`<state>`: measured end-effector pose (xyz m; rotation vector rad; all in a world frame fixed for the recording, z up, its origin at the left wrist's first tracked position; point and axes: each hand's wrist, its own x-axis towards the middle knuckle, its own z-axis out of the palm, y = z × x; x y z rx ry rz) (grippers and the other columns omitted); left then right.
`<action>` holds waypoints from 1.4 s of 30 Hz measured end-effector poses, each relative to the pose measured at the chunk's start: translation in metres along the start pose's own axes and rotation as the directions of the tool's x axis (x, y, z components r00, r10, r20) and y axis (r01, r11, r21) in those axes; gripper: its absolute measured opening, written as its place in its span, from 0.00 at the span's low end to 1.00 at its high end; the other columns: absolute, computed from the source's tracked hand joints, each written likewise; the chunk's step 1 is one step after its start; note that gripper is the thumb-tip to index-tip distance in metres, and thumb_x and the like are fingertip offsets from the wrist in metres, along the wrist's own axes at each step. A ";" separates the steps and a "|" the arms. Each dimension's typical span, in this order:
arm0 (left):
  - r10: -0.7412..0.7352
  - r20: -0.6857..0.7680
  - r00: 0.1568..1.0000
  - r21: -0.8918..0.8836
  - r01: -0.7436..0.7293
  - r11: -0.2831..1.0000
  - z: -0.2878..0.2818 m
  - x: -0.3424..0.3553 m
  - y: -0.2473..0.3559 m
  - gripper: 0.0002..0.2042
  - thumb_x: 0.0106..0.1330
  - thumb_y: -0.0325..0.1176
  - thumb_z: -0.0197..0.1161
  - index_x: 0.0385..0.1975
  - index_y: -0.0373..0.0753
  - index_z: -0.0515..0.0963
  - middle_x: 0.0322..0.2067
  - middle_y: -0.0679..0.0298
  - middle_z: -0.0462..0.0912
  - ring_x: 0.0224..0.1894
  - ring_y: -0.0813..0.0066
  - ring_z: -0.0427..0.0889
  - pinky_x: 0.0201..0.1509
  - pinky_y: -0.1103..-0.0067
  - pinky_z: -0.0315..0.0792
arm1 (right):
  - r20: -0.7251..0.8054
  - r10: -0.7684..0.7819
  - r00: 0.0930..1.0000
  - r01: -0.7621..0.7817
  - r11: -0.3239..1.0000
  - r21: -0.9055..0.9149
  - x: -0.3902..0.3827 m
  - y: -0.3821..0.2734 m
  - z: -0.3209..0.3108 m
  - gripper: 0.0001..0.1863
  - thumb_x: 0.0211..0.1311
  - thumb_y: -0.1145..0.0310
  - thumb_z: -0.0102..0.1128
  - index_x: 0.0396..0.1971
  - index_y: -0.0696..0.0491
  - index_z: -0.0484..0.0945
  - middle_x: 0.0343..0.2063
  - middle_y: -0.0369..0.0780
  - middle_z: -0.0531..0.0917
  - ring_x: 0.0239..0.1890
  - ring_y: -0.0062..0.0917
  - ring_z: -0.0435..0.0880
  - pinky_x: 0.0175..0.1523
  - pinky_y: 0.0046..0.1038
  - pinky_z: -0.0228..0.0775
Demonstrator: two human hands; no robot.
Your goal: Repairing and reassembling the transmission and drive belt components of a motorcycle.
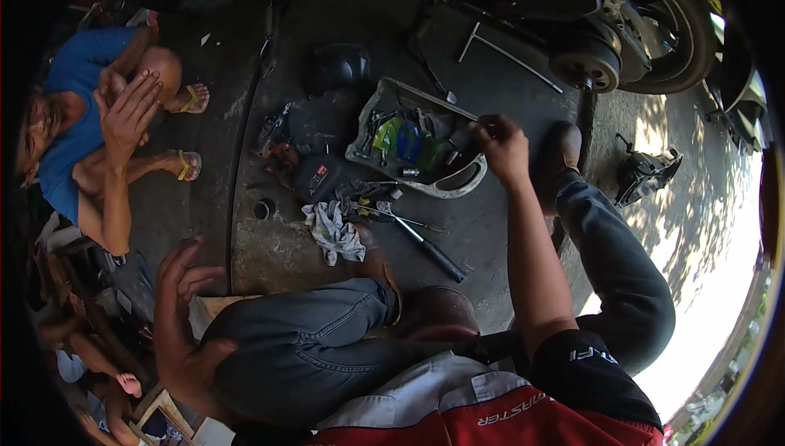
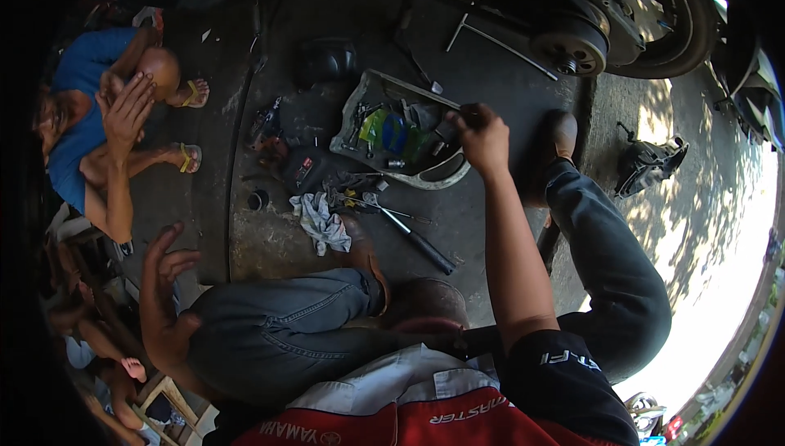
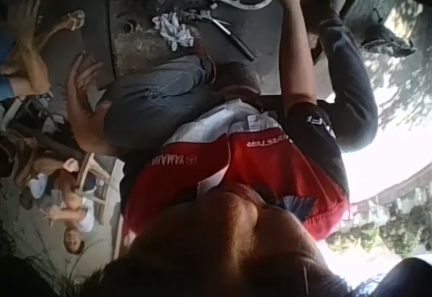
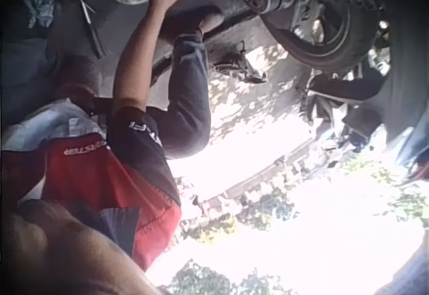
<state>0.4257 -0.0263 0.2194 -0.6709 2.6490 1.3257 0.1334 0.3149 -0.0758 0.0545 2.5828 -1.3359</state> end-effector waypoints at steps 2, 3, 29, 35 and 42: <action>0.052 -0.029 0.998 -0.019 -0.052 0.998 0.000 0.004 -0.006 0.56 0.53 0.65 0.75 0.72 0.28 0.61 0.70 0.44 0.65 0.60 0.54 0.79 0.64 0.63 0.70 | 0.299 -0.139 0.944 0.202 0.960 -0.192 -0.013 0.015 0.044 0.13 0.59 0.61 0.72 0.39 0.53 0.89 0.35 0.48 0.90 0.41 0.43 0.90 0.49 0.38 0.81; 0.032 -0.030 0.999 -0.017 -0.032 0.999 -0.001 0.002 -0.010 0.56 0.53 0.65 0.75 0.72 0.28 0.61 0.70 0.44 0.65 0.60 0.54 0.79 0.64 0.63 0.70 | 0.407 -0.110 0.907 0.215 0.951 -0.223 -0.021 0.010 0.069 0.11 0.59 0.61 0.71 0.39 0.50 0.89 0.34 0.47 0.90 0.40 0.44 0.90 0.49 0.40 0.81; 0.128 0.277 0.952 -0.187 -0.077 0.979 -0.011 0.004 -0.009 0.46 0.55 0.41 0.82 0.72 0.33 0.63 0.67 0.50 0.69 0.61 0.59 0.80 0.65 0.65 0.72 | 0.829 -0.166 0.535 0.782 0.470 -0.410 -0.002 0.002 0.195 0.18 0.62 0.70 0.57 0.51 0.45 0.85 0.46 0.45 0.88 0.50 0.39 0.88 0.54 0.41 0.81; 0.117 0.283 0.952 -0.100 -0.092 0.991 -0.005 0.013 -0.001 0.39 0.63 0.37 0.77 0.72 0.34 0.63 0.65 0.51 0.72 0.61 0.61 0.79 0.64 0.67 0.73 | 0.432 -0.131 0.892 -0.031 0.937 0.349 -0.005 0.025 0.142 0.11 0.64 0.72 0.65 0.46 0.54 0.82 0.39 0.41 0.89 0.41 0.29 0.90 0.46 0.30 0.79; 0.004 0.175 0.985 -0.075 0.010 0.997 -0.005 0.004 0.000 0.43 0.57 0.44 0.78 0.70 0.32 0.65 0.63 0.52 0.76 0.58 0.60 0.82 0.64 0.66 0.72 | 0.028 0.414 0.910 -0.110 0.176 0.978 -0.015 0.070 0.012 0.17 0.69 0.66 0.68 0.54 0.52 0.77 0.37 0.36 0.83 0.29 0.22 0.82 0.31 0.23 0.70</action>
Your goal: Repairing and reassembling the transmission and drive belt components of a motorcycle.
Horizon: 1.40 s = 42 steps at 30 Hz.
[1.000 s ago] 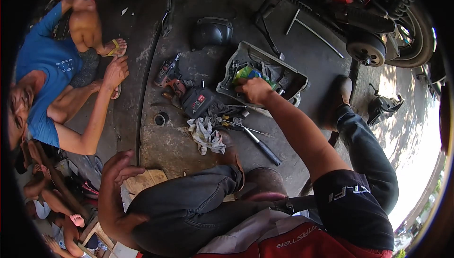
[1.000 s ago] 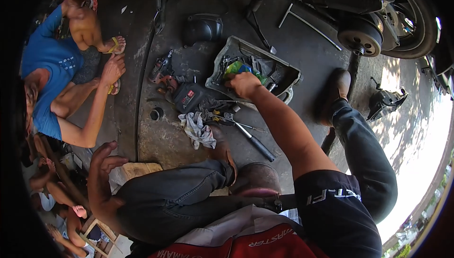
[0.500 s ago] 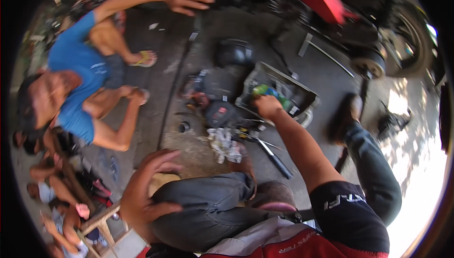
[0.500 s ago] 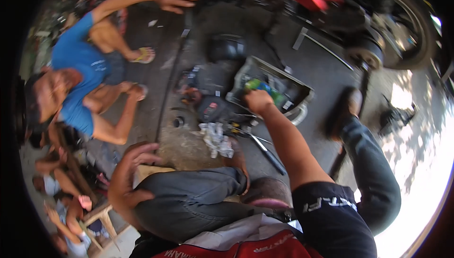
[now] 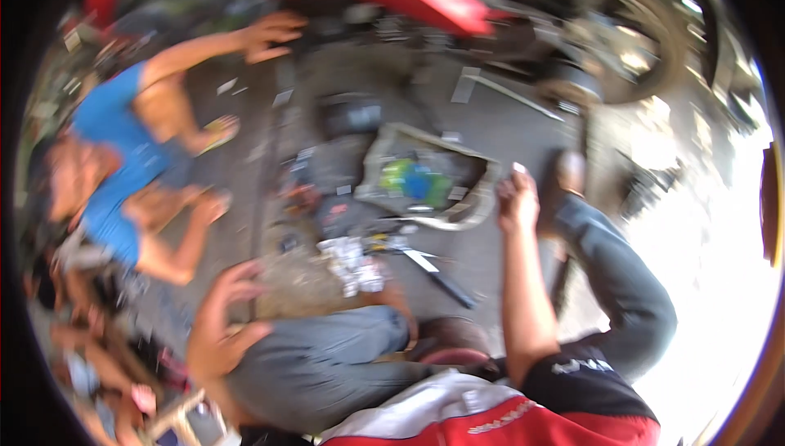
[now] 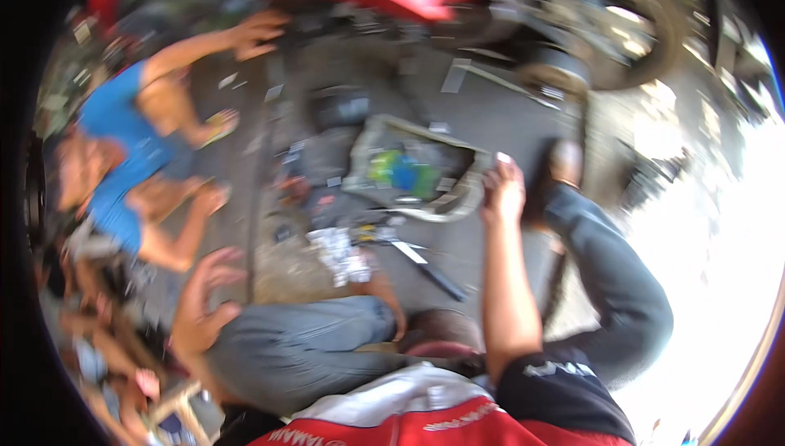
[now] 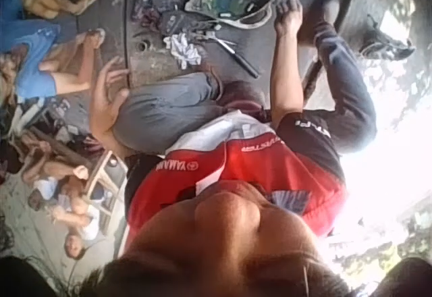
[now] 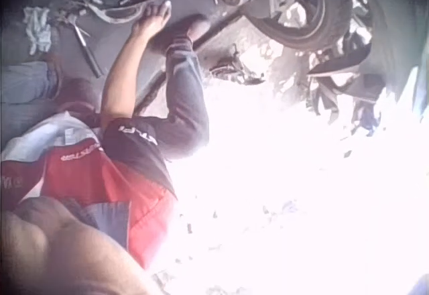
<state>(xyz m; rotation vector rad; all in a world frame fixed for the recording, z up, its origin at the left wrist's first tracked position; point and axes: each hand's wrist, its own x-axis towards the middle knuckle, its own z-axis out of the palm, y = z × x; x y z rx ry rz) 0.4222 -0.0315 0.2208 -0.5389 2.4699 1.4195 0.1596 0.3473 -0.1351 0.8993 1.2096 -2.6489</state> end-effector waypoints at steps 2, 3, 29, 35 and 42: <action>-0.012 -0.108 0.994 0.026 0.015 1.000 0.002 -0.016 0.005 0.47 0.58 0.56 0.74 0.69 0.29 0.65 0.62 0.51 0.77 0.56 0.62 0.82 0.62 0.67 0.73 | -0.051 -0.151 0.987 0.152 0.988 0.002 -0.014 -0.025 0.035 0.18 0.65 0.70 0.72 0.52 0.55 0.76 0.34 0.35 0.80 0.27 0.19 0.79 0.31 0.20 0.71; -0.004 -0.119 0.993 -0.005 0.003 1.000 0.006 -0.016 0.004 0.46 0.58 0.55 0.75 0.69 0.29 0.65 0.62 0.51 0.77 0.56 0.63 0.82 0.62 0.67 0.73 | -0.031 -0.299 0.954 0.295 0.951 -0.092 -0.017 -0.045 0.045 0.19 0.65 0.69 0.73 0.51 0.58 0.76 0.36 0.37 0.82 0.29 0.20 0.81 0.33 0.20 0.73; -0.062 -0.156 0.986 0.041 0.069 0.997 0.019 -0.011 0.005 0.37 0.64 0.43 0.71 0.69 0.32 0.66 0.62 0.51 0.77 0.56 0.64 0.81 0.62 0.68 0.73 | -0.025 -0.745 0.666 0.565 0.526 -0.635 0.009 -0.104 0.093 0.17 0.63 0.58 0.73 0.29 0.59 0.83 0.22 0.41 0.88 0.25 0.26 0.88 0.37 0.28 0.78; -0.064 -0.158 0.985 0.023 0.069 0.997 0.017 -0.013 0.001 0.38 0.63 0.46 0.71 0.69 0.32 0.66 0.60 0.51 0.77 0.56 0.64 0.80 0.62 0.69 0.72 | 0.105 -0.818 0.565 0.594 0.314 -0.741 0.007 -0.114 0.091 0.16 0.65 0.61 0.71 0.27 0.59 0.82 0.22 0.42 0.88 0.25 0.27 0.88 0.35 0.29 0.77; -0.066 -0.116 0.991 -0.005 0.066 0.998 0.014 -0.010 -0.001 0.41 0.63 0.52 0.72 0.69 0.32 0.66 0.58 0.50 0.78 0.55 0.63 0.80 0.61 0.69 0.72 | 0.193 -0.697 0.691 0.577 0.371 -0.727 0.010 -0.118 0.088 0.24 0.75 0.55 0.61 0.26 0.62 0.80 0.22 0.42 0.87 0.24 0.25 0.88 0.32 0.29 0.78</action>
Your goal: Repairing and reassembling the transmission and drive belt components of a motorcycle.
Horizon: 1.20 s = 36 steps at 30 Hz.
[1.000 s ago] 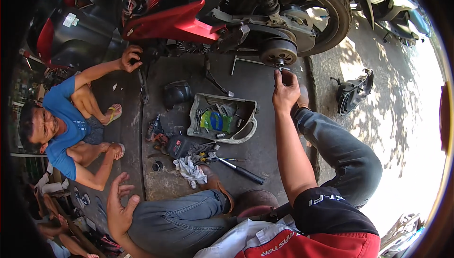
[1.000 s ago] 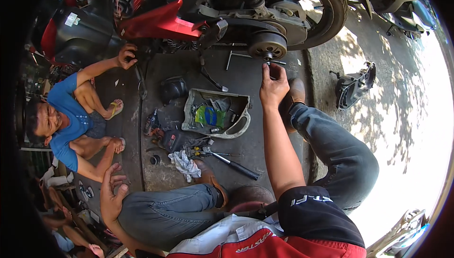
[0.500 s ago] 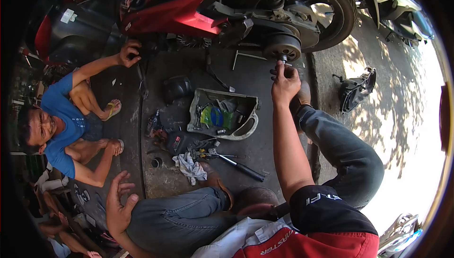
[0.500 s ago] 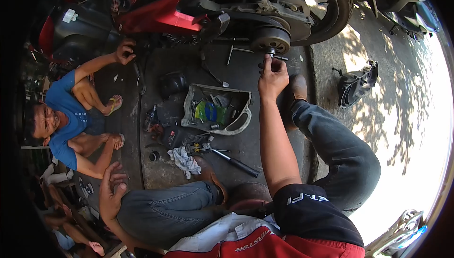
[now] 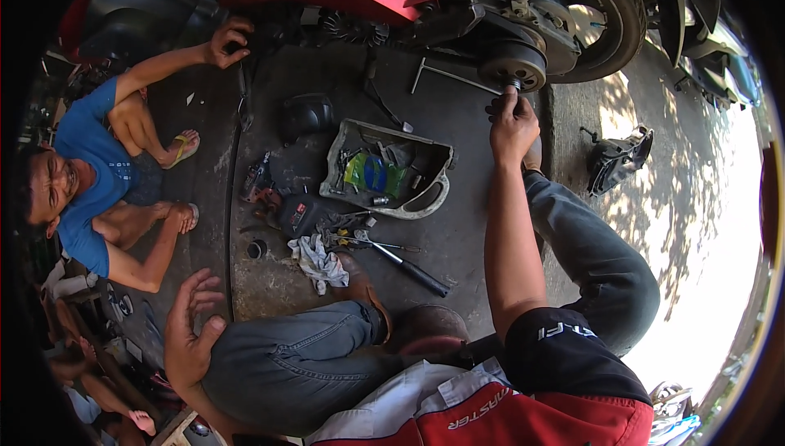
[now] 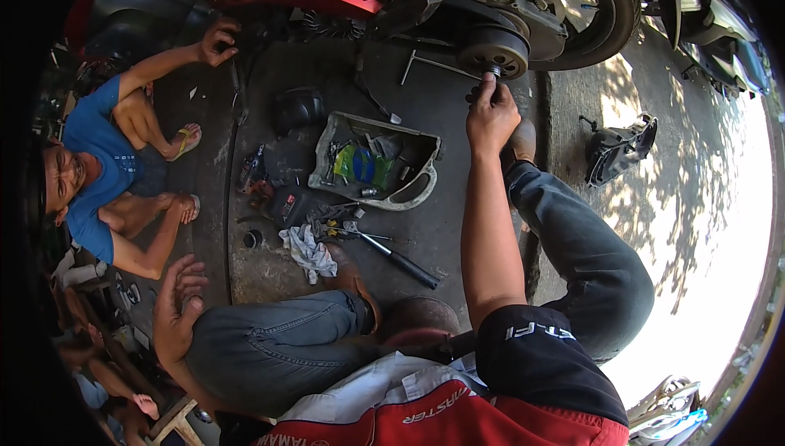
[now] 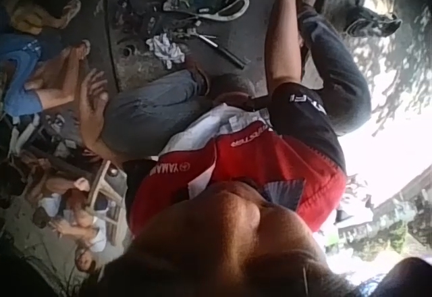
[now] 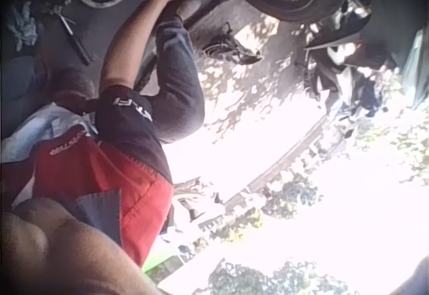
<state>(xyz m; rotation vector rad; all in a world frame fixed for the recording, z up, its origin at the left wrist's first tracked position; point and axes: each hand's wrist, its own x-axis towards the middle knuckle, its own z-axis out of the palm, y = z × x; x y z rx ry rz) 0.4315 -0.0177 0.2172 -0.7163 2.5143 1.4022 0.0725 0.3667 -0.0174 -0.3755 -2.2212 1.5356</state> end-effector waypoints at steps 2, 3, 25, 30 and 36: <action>0.011 -0.002 1.000 -0.013 -0.011 1.000 0.001 0.000 0.002 0.42 0.62 0.54 0.72 0.69 0.31 0.66 0.57 0.50 0.78 0.55 0.63 0.80 0.61 0.69 0.72 | 0.072 0.095 0.993 -0.109 0.969 0.221 -0.001 0.005 0.003 0.26 0.77 0.53 0.58 0.27 0.62 0.80 0.23 0.42 0.87 0.24 0.25 0.88 0.32 0.29 0.79; 0.010 -0.002 1.000 -0.018 -0.010 1.000 0.001 0.001 0.001 0.42 0.62 0.54 0.72 0.69 0.31 0.66 0.57 0.50 0.78 0.55 0.63 0.80 0.61 0.69 0.72 | 0.094 0.134 0.987 -0.159 0.920 0.357 -0.001 0.007 0.005 0.25 0.76 0.54 0.60 0.28 0.62 0.79 0.25 0.42 0.87 0.25 0.25 0.88 0.31 0.28 0.80; -0.001 0.000 1.000 -0.016 0.001 1.000 0.002 0.002 0.003 0.44 0.62 0.59 0.72 0.69 0.30 0.66 0.56 0.50 0.78 0.55 0.63 0.80 0.62 0.69 0.71 | -0.213 -0.119 0.970 0.138 0.988 0.072 0.011 0.039 0.010 0.17 0.62 0.61 0.76 0.31 0.61 0.82 0.27 0.41 0.88 0.29 0.25 0.88 0.38 0.27 0.79; -0.009 -0.005 1.000 -0.020 0.009 1.000 0.002 0.002 0.003 0.45 0.62 0.59 0.72 0.69 0.30 0.66 0.57 0.50 0.78 0.55 0.63 0.80 0.62 0.69 0.71 | -0.107 -0.015 0.994 0.034 0.984 0.176 0.001 0.024 0.006 0.20 0.70 0.57 0.67 0.31 0.63 0.81 0.27 0.41 0.88 0.25 0.25 0.89 0.33 0.26 0.80; -0.015 -0.007 1.000 -0.020 0.015 1.000 0.001 0.002 0.002 0.46 0.61 0.61 0.72 0.69 0.29 0.66 0.56 0.50 0.78 0.55 0.63 0.80 0.62 0.69 0.71 | 0.243 0.304 0.921 -0.385 0.619 0.684 0.000 0.009 0.005 0.23 0.81 0.56 0.50 0.44 0.66 0.74 0.34 0.50 0.85 0.30 0.37 0.90 0.32 0.32 0.84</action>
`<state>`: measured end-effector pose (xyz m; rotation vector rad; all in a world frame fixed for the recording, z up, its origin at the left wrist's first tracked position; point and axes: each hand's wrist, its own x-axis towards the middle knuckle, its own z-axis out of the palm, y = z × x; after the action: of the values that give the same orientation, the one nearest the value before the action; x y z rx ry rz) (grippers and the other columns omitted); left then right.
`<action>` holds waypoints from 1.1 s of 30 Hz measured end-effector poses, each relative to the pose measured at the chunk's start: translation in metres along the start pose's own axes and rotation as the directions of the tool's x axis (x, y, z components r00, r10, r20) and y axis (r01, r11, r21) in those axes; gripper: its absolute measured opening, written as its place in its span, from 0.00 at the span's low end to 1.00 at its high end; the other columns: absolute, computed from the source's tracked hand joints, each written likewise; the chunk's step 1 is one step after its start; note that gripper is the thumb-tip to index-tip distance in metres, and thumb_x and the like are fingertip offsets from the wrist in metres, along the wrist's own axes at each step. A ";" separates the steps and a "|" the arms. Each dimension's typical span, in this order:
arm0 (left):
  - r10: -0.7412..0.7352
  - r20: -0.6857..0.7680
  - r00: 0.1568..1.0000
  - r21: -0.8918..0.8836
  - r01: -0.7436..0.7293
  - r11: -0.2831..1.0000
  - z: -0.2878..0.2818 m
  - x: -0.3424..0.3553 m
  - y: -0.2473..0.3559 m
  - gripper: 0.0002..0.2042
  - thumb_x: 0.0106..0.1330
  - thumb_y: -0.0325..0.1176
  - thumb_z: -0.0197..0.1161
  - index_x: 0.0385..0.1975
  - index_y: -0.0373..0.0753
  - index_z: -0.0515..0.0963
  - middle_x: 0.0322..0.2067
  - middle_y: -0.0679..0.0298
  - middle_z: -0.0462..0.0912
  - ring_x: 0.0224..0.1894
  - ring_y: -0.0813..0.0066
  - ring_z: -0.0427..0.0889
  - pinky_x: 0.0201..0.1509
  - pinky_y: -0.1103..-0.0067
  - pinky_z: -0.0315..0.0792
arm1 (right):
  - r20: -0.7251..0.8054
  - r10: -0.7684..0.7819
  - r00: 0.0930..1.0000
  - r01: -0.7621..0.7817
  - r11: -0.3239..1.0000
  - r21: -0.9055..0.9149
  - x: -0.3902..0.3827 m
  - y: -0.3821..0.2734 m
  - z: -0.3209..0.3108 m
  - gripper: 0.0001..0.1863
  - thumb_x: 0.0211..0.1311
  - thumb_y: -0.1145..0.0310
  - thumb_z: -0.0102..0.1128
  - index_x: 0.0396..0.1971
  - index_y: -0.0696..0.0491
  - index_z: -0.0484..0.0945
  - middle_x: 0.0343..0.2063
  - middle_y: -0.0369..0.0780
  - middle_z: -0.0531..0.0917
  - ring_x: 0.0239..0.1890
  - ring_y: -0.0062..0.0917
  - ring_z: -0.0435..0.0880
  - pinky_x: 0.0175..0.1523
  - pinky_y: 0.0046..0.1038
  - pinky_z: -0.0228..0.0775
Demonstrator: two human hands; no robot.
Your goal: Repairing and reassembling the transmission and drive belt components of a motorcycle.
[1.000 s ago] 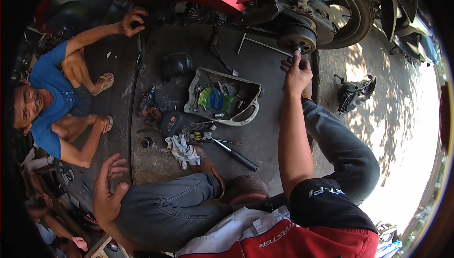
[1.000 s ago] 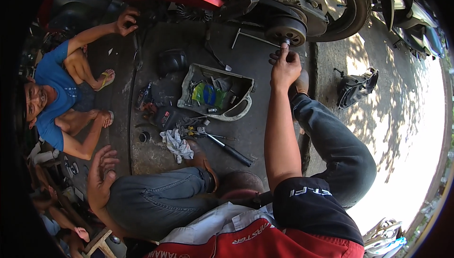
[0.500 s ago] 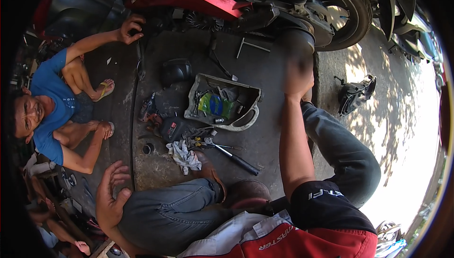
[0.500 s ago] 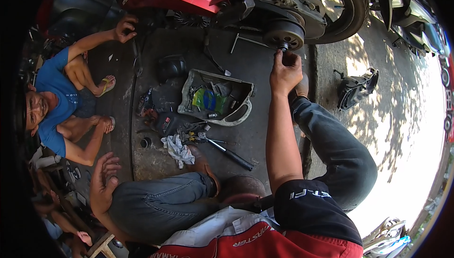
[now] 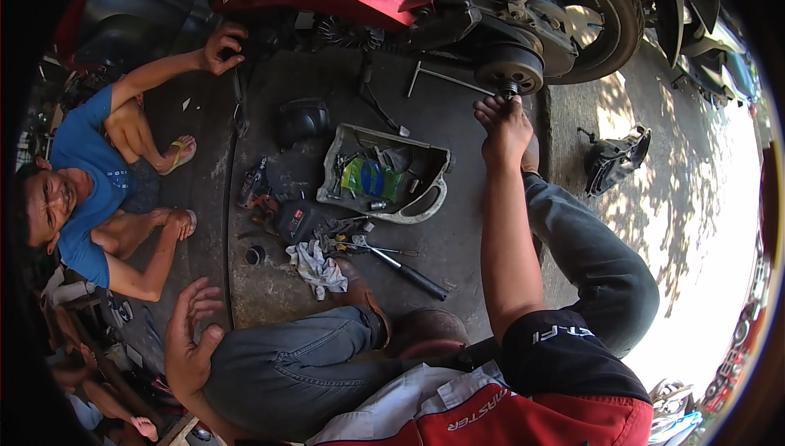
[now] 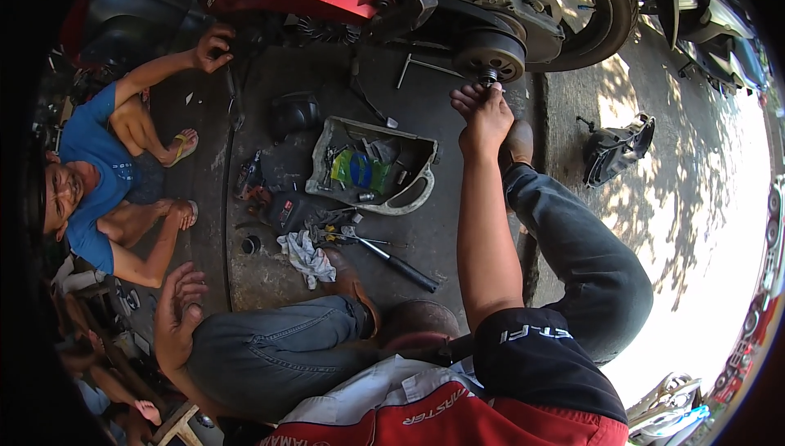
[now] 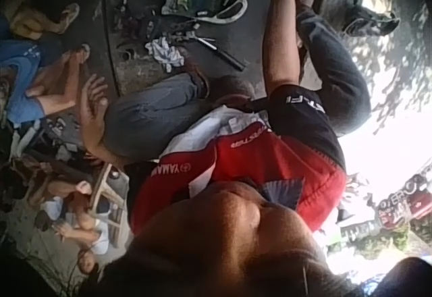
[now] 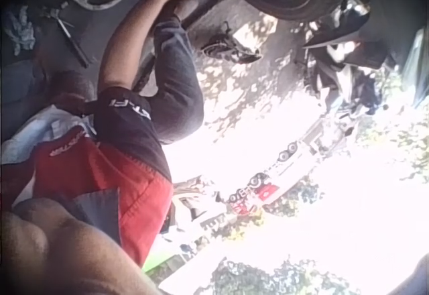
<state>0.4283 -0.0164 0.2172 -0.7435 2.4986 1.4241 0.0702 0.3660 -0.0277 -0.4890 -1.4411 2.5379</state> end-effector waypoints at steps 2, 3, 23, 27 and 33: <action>-0.005 -0.002 1.000 0.005 0.005 1.000 0.000 0.000 0.000 0.46 0.61 0.61 0.71 0.68 0.29 0.66 0.56 0.50 0.79 0.55 0.63 0.80 0.62 0.69 0.71 | -0.053 0.130 0.990 -0.123 0.985 0.124 -0.003 -0.005 0.004 0.23 0.80 0.56 0.52 0.45 0.66 0.74 0.37 0.50 0.85 0.33 0.38 0.91 0.34 0.31 0.85; -0.007 -0.003 1.000 0.004 0.007 1.000 0.000 0.001 0.000 0.46 0.61 0.61 0.71 0.68 0.29 0.66 0.56 0.50 0.79 0.55 0.63 0.80 0.62 0.69 0.71 | -0.052 0.131 0.990 -0.124 0.985 0.122 -0.003 -0.004 0.002 0.23 0.80 0.56 0.52 0.45 0.66 0.74 0.37 0.50 0.85 0.33 0.38 0.91 0.34 0.31 0.85; 0.006 0.004 1.000 -0.008 -0.006 1.000 0.000 0.001 -0.001 0.46 0.61 0.60 0.72 0.68 0.29 0.66 0.56 0.50 0.79 0.55 0.63 0.80 0.62 0.69 0.71 | -0.043 -0.242 0.969 0.225 0.945 -0.238 -0.004 -0.002 0.002 0.19 0.73 0.61 0.65 0.37 0.66 0.79 0.29 0.46 0.86 0.28 0.30 0.90 0.33 0.28 0.84; 0.003 0.011 1.000 -0.006 -0.003 1.000 0.000 0.002 0.001 0.46 0.61 0.60 0.72 0.68 0.29 0.66 0.55 0.51 0.78 0.55 0.63 0.80 0.62 0.69 0.70 | -0.026 -0.118 0.993 0.114 0.985 -0.131 -0.004 0.000 0.005 0.20 0.75 0.61 0.62 0.39 0.68 0.78 0.30 0.47 0.85 0.29 0.33 0.90 0.33 0.29 0.85; 0.005 0.009 1.000 -0.005 -0.005 1.000 0.000 0.002 -0.001 0.45 0.61 0.59 0.72 0.68 0.29 0.66 0.55 0.51 0.78 0.56 0.63 0.79 0.62 0.69 0.70 | -0.076 -0.125 0.989 0.121 0.991 -0.058 -0.003 -0.001 0.001 0.16 0.73 0.65 0.65 0.39 0.65 0.76 0.32 0.46 0.84 0.31 0.34 0.90 0.33 0.29 0.86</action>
<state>0.4270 -0.0174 0.2158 -0.7307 2.4933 1.4331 0.0724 0.3653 -0.0259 -0.4881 -1.4657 2.3631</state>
